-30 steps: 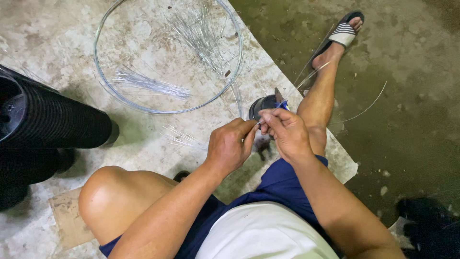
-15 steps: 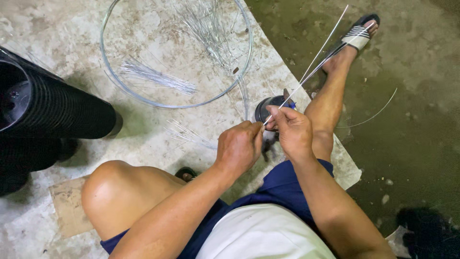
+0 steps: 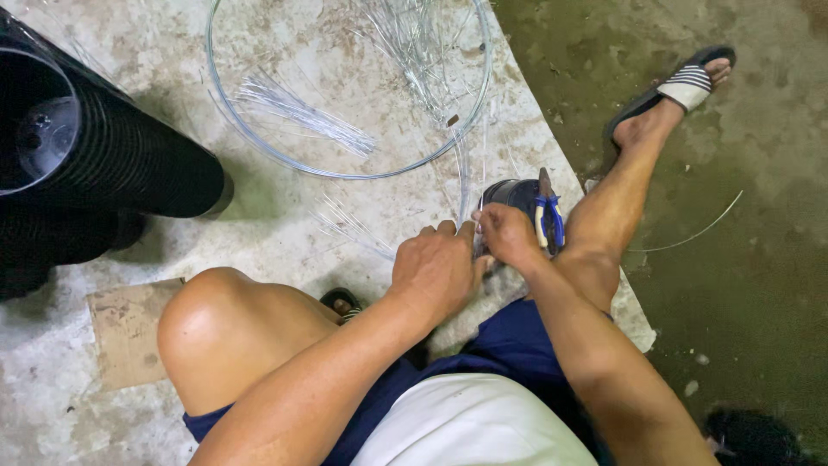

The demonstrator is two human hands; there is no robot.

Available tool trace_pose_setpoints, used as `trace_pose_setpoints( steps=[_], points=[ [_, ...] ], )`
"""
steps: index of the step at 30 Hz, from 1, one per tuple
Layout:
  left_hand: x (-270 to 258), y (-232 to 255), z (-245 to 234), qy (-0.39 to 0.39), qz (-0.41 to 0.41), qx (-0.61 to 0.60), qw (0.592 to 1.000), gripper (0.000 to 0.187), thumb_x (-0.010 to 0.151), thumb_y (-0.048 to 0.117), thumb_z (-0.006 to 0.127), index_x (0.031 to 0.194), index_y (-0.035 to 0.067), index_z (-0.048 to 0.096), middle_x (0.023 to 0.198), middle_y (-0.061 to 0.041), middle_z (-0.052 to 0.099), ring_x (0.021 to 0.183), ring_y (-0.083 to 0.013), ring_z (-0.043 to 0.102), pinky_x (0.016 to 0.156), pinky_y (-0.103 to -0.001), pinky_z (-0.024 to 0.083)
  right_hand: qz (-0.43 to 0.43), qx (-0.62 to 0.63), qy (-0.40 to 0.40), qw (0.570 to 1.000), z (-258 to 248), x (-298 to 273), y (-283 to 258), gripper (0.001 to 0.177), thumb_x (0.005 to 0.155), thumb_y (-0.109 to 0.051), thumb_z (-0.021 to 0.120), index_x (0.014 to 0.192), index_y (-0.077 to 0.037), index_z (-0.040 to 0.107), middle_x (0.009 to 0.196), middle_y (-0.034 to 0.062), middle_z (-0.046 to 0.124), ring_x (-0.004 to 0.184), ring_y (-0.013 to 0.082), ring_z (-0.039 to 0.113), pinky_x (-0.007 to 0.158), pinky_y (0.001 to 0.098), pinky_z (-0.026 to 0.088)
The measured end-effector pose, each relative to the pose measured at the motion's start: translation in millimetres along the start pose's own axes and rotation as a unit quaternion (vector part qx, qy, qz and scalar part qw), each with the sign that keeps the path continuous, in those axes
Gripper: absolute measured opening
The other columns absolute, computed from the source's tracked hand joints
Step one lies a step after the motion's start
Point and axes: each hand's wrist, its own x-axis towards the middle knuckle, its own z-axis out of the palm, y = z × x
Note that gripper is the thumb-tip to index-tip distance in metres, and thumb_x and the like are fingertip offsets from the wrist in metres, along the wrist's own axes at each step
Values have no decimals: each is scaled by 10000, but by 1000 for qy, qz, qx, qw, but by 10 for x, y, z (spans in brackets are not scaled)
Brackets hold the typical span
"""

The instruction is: The person sits on the floor and repeatedly cuts thin metal wire into short pieces using pliers. They hold the wire with one hand and use the pliers with the other to snip segments, which fall onto the floor.

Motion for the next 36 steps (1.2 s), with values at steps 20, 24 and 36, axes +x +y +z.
trace_pose_setpoints(
  steps=[20, 24, 36],
  points=[
    [183, -478, -707, 90, -92, 32, 991, 520, 864, 378, 737, 1231, 23, 642, 1042, -197, 693, 923, -389, 684, 752, -508, 535, -216, -229, 19, 949, 57, 1770, 64, 267, 959, -281, 700, 890, -36, 783, 934, 234, 719, 871, 424, 690, 806, 477, 554],
    [163, -478, -813, 95, -97, 17, 991, 535, 864, 377, 730, 1269, 40, 639, 1043, -182, 698, 952, -369, 685, 776, -500, 535, 15, -318, -240, 917, 593, 985, 585, 525, 998, -438, 597, 700, -50, 789, 732, 192, 763, 732, 320, 730, 803, 444, 556],
    [217, -441, -772, 62, -102, 30, 992, 592, 866, 413, 729, 1310, 38, 614, 1049, -186, 683, 949, -372, 678, 763, -505, 527, 259, 70, -69, 961, 1360, 193, 1376, 256, 938, -180, 646, 795, 10, 741, 689, 144, 729, 554, 220, 706, 516, 341, 561]
  ],
)
